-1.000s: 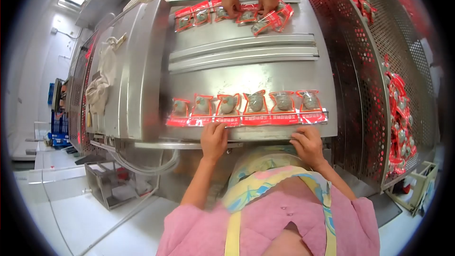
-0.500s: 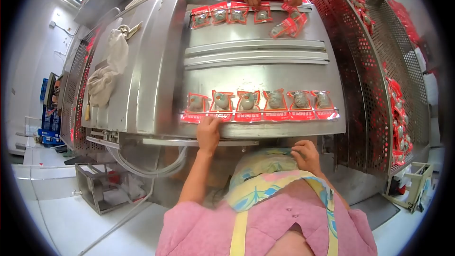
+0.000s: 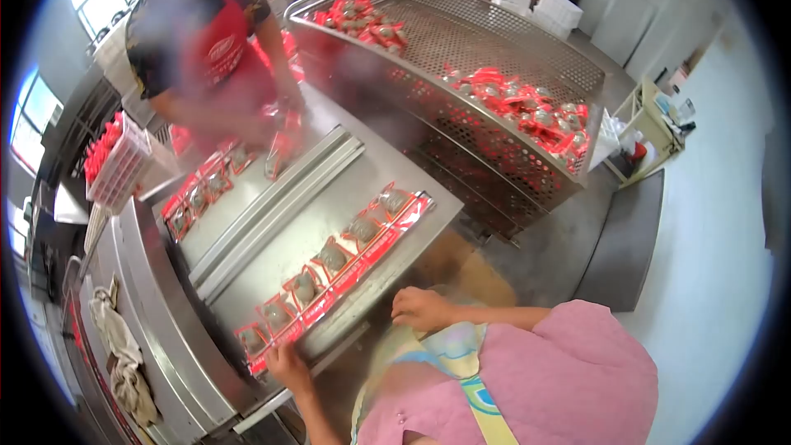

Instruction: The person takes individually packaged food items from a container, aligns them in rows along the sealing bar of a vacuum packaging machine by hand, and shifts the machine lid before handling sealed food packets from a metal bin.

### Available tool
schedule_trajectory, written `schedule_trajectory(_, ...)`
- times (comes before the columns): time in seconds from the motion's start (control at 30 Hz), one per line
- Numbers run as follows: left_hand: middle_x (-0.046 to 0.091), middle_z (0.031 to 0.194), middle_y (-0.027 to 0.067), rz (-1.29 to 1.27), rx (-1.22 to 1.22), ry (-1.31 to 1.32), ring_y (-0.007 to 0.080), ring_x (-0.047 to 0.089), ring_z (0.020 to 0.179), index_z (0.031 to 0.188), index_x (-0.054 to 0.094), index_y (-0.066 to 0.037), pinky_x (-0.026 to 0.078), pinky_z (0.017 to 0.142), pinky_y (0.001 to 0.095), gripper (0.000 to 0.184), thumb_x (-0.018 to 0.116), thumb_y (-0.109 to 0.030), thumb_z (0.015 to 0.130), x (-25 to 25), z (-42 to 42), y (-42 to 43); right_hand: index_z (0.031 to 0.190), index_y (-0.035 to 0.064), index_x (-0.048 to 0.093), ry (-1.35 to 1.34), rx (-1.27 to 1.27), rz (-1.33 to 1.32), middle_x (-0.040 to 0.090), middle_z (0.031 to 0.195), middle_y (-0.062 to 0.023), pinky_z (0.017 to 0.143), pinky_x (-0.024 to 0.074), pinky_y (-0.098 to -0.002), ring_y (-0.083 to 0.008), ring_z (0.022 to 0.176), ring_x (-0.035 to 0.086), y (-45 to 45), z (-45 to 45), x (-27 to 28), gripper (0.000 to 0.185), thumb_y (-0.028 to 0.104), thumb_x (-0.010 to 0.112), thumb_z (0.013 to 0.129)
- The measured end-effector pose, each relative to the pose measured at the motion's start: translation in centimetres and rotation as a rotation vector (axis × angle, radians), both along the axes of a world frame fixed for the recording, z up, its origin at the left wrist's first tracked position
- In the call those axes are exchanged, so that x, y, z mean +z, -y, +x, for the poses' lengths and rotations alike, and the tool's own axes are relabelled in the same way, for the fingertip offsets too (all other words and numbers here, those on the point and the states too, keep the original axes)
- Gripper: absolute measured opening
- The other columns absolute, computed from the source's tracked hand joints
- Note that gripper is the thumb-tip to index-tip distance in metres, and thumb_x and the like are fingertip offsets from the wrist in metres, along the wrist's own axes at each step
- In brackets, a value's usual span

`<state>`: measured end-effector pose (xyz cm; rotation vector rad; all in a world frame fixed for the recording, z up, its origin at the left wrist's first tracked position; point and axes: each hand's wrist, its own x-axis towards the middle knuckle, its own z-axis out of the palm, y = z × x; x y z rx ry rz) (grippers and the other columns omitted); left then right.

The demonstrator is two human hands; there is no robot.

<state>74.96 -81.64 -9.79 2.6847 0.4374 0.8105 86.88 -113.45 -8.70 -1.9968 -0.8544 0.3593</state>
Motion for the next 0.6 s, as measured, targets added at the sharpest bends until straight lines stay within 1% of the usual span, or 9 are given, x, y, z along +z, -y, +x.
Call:
schedule_trajectory(0.1,0.057,0.078,0.0114,-0.030,-0.007,-0.032,0.0323,0.053,0.079,0.078,0.062,-0.006,0.043,0.070,0.0426,0.002,0.063,-0.006,0.076,-0.1,-0.1,-0.3,0.084,0.0088,0.066,-0.015,-0.010,-0.015,0.058,0.091,-0.0045,0.077,0.0472,-0.0364,-0.0241,0.092,0.055,-0.4,-0.6,-0.2,0.013,0.021,0.065,0.080)
schedule_trajectory(0.2,0.057,0.078,0.0113,-0.009,-0.037,-0.028,0.0325,0.053,0.079,0.079,0.062,-0.007,0.044,0.069,0.0427,0.002,0.063,-0.007,0.077,-0.3,-0.2,-0.5,0.083,0.0098,0.065,-0.040,-0.014,-0.041,0.058,0.091,-0.0042,0.079,0.0466,-0.0360,-0.0238,0.092,0.055,-0.7,-1.5,-1.3,0.014,0.023,0.063,0.081)
schedule_trajectory(0.3,0.057,0.079,0.0116,-0.032,-0.060,-0.013,0.0332,0.053,0.079,0.080,0.062,-0.007,0.044,0.069,0.0431,0.002,0.063,-0.008,0.078,0.0,-0.3,-0.3,0.085,0.0096,0.066,-0.073,-0.012,-0.069,0.059,0.091,-0.0046,0.080,0.0466,-0.0360,-0.0239,0.094,0.056,-0.8,-1.8,-1.0,0.017,0.025,0.060,0.083)
schedule_trajectory(0.37,0.055,0.079,0.0135,-0.038,-0.070,0.022,0.0333,0.052,0.078,0.079,0.060,-0.004,0.043,0.070,0.0432,0.006,0.063,-0.009,0.080,-0.3,-0.4,-0.2,0.086,0.0094,0.067,-0.078,0.001,-0.096,0.059,0.092,-0.0050,0.080,0.0466,-0.0363,-0.0239,0.094,0.056,-0.7,-2.1,-1.2,0.018,0.026,0.059,0.084)
schedule_trajectory(0.4,0.054,0.079,0.0139,-0.041,-0.073,0.054,0.0333,0.052,0.078,0.079,0.059,-0.003,0.042,0.070,0.0430,0.007,0.062,-0.010,0.081,0.3,-0.4,0.6,0.088,0.0084,0.067,-0.111,0.009,-0.109,0.060,0.093,-0.0059,0.081,0.0466,-0.0363,-0.0241,0.095,0.056,-0.7,-2.2,-1.2,0.021,0.027,0.058,0.084)
schedule_trajectory(0.43,0.054,0.079,0.0143,-0.045,-0.075,0.085,0.0333,0.052,0.078,0.079,0.059,-0.002,0.042,0.071,0.0428,0.009,0.061,-0.010,0.082,1.2,-0.5,1.6,0.087,0.0087,0.067,-0.107,0.004,-0.098,0.060,0.091,-0.0062,0.079,0.0470,-0.0364,-0.0247,0.093,0.057,-0.7,-2.2,-1.5,0.020,0.027,0.059,0.084)
schedule_trajectory(0.47,0.053,0.078,0.0156,-0.178,-0.088,0.132,0.0333,0.051,0.077,0.076,0.056,0.000,0.041,0.070,0.0424,0.012,0.057,-0.009,0.084,2.0,-0.4,3.1,0.086,0.0090,0.067,-0.104,0.001,-0.087,0.059,0.090,-0.0065,0.077,0.0474,-0.0365,-0.0252,0.091,0.058,-0.7,-2.3,-2.0,0.020,0.027,0.060,0.083)
schedule_trajectory(0.57,0.053,0.076,0.0160,-0.350,-0.185,0.088,0.0337,0.050,0.075,0.072,0.053,-0.001,0.039,0.066,0.0426,0.014,0.053,-0.006,0.085,2.3,0.0,6.6,0.085,0.0095,0.067,-0.148,-0.008,-0.088,0.060,0.088,-0.0071,0.074,0.0481,-0.0368,-0.0261,0.088,0.059,-0.9,-2.7,-2.1,0.020,0.028,0.060,0.082)
schedule_trajectory(0.6,0.053,0.075,0.0153,-0.389,-0.266,0.073,0.0329,0.051,0.074,0.072,0.053,-0.001,0.039,0.065,0.0428,0.014,0.053,-0.007,0.084,1.1,-0.1,7.7,0.085,0.0096,0.068,-0.171,-0.011,-0.094,0.060,0.087,-0.0072,0.074,0.0482,-0.0369,-0.0262,0.087,0.060,-1.0,-2.8,-2.0,0.021,0.029,0.060,0.082)
